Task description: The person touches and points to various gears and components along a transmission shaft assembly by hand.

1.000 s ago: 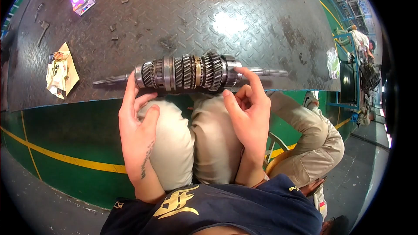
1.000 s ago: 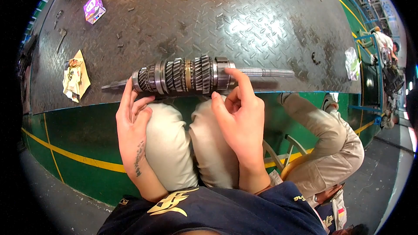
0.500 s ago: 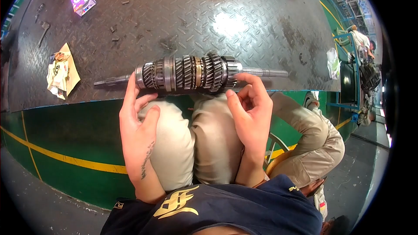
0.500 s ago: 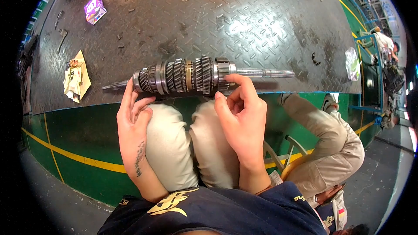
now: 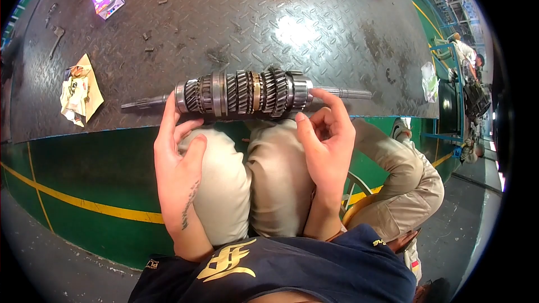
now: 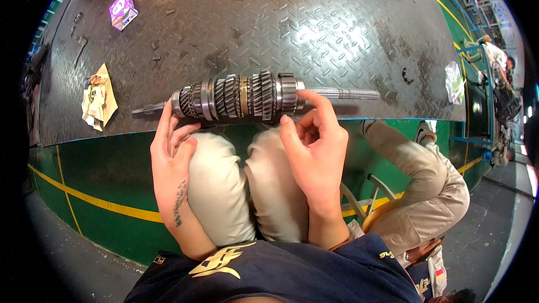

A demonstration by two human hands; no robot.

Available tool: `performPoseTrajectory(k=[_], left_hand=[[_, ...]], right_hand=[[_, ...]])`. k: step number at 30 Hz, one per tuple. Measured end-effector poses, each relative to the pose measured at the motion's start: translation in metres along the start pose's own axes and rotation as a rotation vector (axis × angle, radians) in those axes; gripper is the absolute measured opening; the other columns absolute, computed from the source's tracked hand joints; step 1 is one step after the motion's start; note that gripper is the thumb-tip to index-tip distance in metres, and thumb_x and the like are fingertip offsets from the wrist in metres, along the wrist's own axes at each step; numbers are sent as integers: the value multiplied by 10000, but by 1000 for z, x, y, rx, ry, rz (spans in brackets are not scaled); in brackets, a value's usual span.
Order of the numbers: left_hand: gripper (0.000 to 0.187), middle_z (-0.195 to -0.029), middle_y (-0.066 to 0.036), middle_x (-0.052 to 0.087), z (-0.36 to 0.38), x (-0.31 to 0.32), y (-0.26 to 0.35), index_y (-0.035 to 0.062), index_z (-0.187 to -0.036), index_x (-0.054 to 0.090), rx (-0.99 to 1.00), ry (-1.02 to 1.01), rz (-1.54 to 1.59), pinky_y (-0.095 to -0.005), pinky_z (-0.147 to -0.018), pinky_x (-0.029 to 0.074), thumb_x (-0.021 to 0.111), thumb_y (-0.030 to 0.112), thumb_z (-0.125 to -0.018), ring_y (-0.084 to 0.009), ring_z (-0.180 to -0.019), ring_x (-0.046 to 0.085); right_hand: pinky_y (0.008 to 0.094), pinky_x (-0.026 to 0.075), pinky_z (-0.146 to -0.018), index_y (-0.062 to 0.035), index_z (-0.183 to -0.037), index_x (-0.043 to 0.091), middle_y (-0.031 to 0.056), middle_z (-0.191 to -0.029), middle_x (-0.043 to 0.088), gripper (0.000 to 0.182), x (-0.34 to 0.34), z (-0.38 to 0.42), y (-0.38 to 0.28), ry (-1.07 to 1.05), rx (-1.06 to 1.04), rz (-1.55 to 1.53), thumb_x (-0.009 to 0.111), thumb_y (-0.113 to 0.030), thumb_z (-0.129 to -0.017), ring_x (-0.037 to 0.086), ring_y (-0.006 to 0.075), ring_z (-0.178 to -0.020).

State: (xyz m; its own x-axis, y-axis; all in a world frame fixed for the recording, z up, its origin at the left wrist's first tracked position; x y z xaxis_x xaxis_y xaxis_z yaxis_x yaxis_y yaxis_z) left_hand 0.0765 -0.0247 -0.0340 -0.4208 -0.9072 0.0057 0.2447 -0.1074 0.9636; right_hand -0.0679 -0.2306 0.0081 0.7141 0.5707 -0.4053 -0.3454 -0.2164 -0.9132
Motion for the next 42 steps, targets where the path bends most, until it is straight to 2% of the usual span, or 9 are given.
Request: performPoseTrajectory(k=[11,17,19,20,23,26,31,38,42], left_hand=[[762,-1325,-167,543,0,0,0,-1,-1504,345,11,-7,10,-340,-978,453,515,-64,-763,-224,-1091,599],[763,-1319,-159,539,0,1,2,-1,-1505,341,13,-9,12,-335,-976,454,514,-68,-764,-222,-1091,596],[765,-1318,-161,540,0,1,2,1,-1505,343,8,-3,6,-336,-975,455,514,-72,-763,-222,-1087,598],[765,-1318,-161,540,0,1,2,1,-1505,343,9,-4,6,-336,-975,455,514,-72,-763,-222,-1087,598],[765,-1318,-164,541,0,1,2,4,-1504,346,10,-5,6,-336,-974,456,514,-74,-762,-222,-1084,601],[768,-1317,-167,541,0,1,2,6,-1504,348,5,0,12,-335,-971,456,515,-77,-759,-222,-1082,604],[771,-1315,-167,541,0,0,1,9,-1504,350,1,1,5,-334,-969,456,515,-77,-756,-223,-1084,604],[771,-1308,-165,541,0,0,1,12,-1506,347,10,-4,2,-330,-967,456,507,-75,-757,-223,-1081,605],[771,-1305,-163,541,0,1,1,11,-1506,348,9,-3,5,-328,-964,456,507,-75,-756,-222,-1081,605]], right_hand=[[201,362,-523,-20,-1336,533,-21,-645,501,543,8,0,-3,-84,30,-16,696,5,-818,428,30,-577],[183,312,-539,-44,-1391,486,-50,-652,496,583,12,0,-2,-112,29,15,672,17,-841,401,14,-595],[212,360,-517,-19,-1265,532,-21,-619,515,465,9,0,-2,-82,50,12,692,-18,-829,424,37,-557],[212,360,-517,-19,-1265,532,-21,-619,515,465,9,0,-1,-82,50,12,692,-18,-829,424,37,-557],[198,319,-508,-19,-1082,529,-33,-622,520,282,-4,1,5,91,81,-77,676,-3,-842,403,18,-557],[194,326,-517,-21,-1147,540,-34,-630,511,341,-6,0,6,98,49,-70,673,13,-834,398,19,-558],[193,340,-516,-38,-1281,561,-33,-647,497,478,6,-1,3,-45,17,-58,669,28,-820,397,19,-566],[190,335,-514,-30,-1256,583,-32,-651,514,446,4,0,2,-15,-6,-39,670,22,-822,403,13,-573],[191,339,-515,-5,-1142,626,-42,-646,523,302,1,0,3,-4,21,-27,664,12,-843,414,9,-581]])
Point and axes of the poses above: each hand's wrist, its own z-axis away from the middle knuckle, its own x-axis out of the palm, y = z × x, the point moved 8 cm from there along -z, towards the middle knuckle
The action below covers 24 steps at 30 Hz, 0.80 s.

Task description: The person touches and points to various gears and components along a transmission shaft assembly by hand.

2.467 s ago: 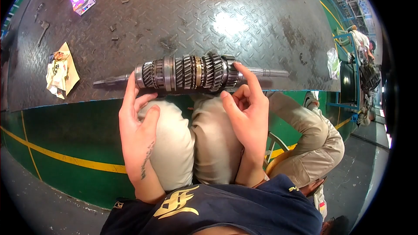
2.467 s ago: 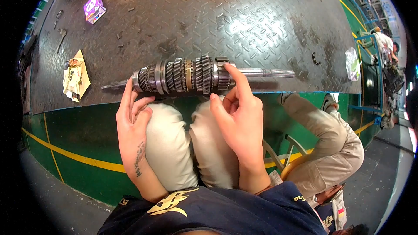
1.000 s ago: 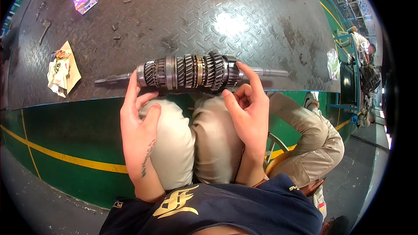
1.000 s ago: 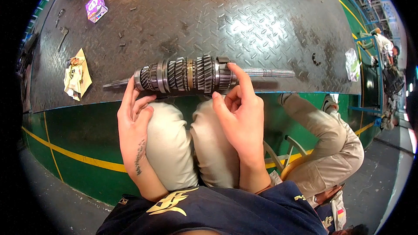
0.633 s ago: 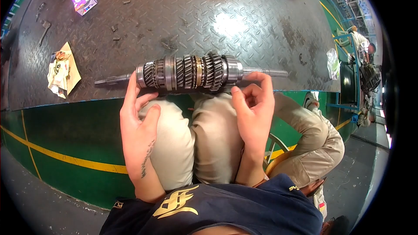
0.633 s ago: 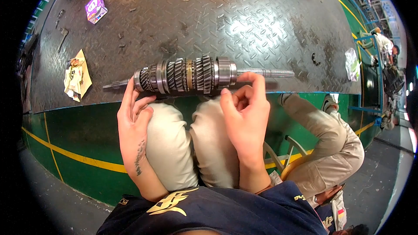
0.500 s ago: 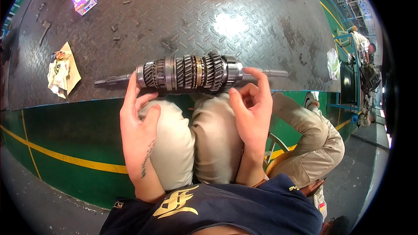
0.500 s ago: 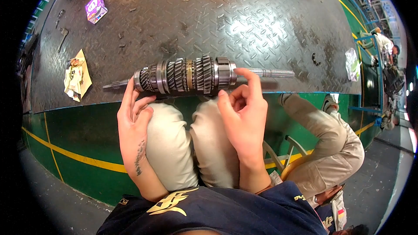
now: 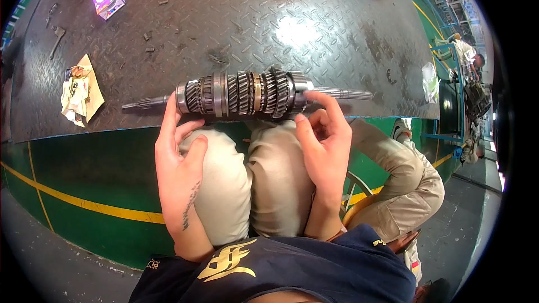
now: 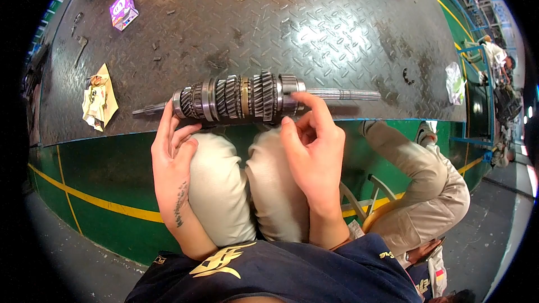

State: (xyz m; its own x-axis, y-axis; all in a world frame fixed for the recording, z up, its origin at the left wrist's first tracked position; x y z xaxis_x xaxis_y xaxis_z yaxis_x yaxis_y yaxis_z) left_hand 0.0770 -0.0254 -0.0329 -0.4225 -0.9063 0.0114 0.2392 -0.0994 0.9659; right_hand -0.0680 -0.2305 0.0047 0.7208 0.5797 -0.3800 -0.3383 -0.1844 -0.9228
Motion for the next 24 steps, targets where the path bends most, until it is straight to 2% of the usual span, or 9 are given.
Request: performPoseTrajectory(k=[5,8,12,16,19,21,22,24], left_hand=[[769,-1309,-164,538,1,0,2,1,-1503,348,-16,10,-15,-330,-965,456,508,-76,-755,-221,-1079,605],[764,-1316,-167,540,1,0,1,-5,-1499,351,-13,10,-5,-330,-965,455,509,-75,-755,-219,-1077,605],[759,-1316,-169,548,1,0,0,-8,-1495,358,-5,12,12,-330,-966,455,512,-79,-755,-216,-1073,606],[759,-1313,-166,552,0,0,2,-6,-1493,362,-1,2,12,-328,-965,456,513,-86,-754,-213,-1068,606],[760,-1316,-165,550,0,0,2,-1,-1494,363,2,-2,-3,-325,-964,456,510,-89,-754,-214,-1069,605],[760,-1317,-166,550,0,1,2,0,-1495,363,-2,1,0,-326,-965,455,511,-86,-754,-215,-1071,605],[761,-1318,-166,549,0,1,2,2,-1495,363,-6,4,4,-327,-965,455,512,-84,-754,-216,-1072,605],[761,-1320,-167,548,0,0,2,2,-1496,362,-4,4,3,-329,-966,455,513,-80,-754,-218,-1074,605]], right_hand=[[179,334,-524,9,-1039,648,-58,-646,523,172,1,1,5,-16,37,0,651,10,-867,424,1,-589],[172,324,-532,1,-1080,648,-59,-664,516,215,-5,1,-4,66,-31,-59,642,28,-867,417,-2,-595],[179,321,-526,-23,-1174,636,-53,-662,511,318,0,0,0,18,-27,-59,647,25,-860,407,1,-591],[182,323,-521,-25,-1185,630,-50,-655,512,332,2,0,0,-6,-5,-42,652,19,-857,405,1,-585],[184,324,-514,-13,-1115,651,-49,-642,512,262,0,1,-1,24,2,-44,658,12,-854,401,0,-579],[185,326,-510,9,-1006,657,-48,-632,515,146,-4,2,-1,21,-23,71,658,7,-860,406,0,-573],[185,326,-510,9,-1006,657,-48,-632,515,146,-4,2,0,22,-24,70,658,7,-860,406,0,-573],[185,322,-506,23,-918,646,-48,-625,518,56,0,2,5,-22,34,31,659,6,-866,403,0,-565]])
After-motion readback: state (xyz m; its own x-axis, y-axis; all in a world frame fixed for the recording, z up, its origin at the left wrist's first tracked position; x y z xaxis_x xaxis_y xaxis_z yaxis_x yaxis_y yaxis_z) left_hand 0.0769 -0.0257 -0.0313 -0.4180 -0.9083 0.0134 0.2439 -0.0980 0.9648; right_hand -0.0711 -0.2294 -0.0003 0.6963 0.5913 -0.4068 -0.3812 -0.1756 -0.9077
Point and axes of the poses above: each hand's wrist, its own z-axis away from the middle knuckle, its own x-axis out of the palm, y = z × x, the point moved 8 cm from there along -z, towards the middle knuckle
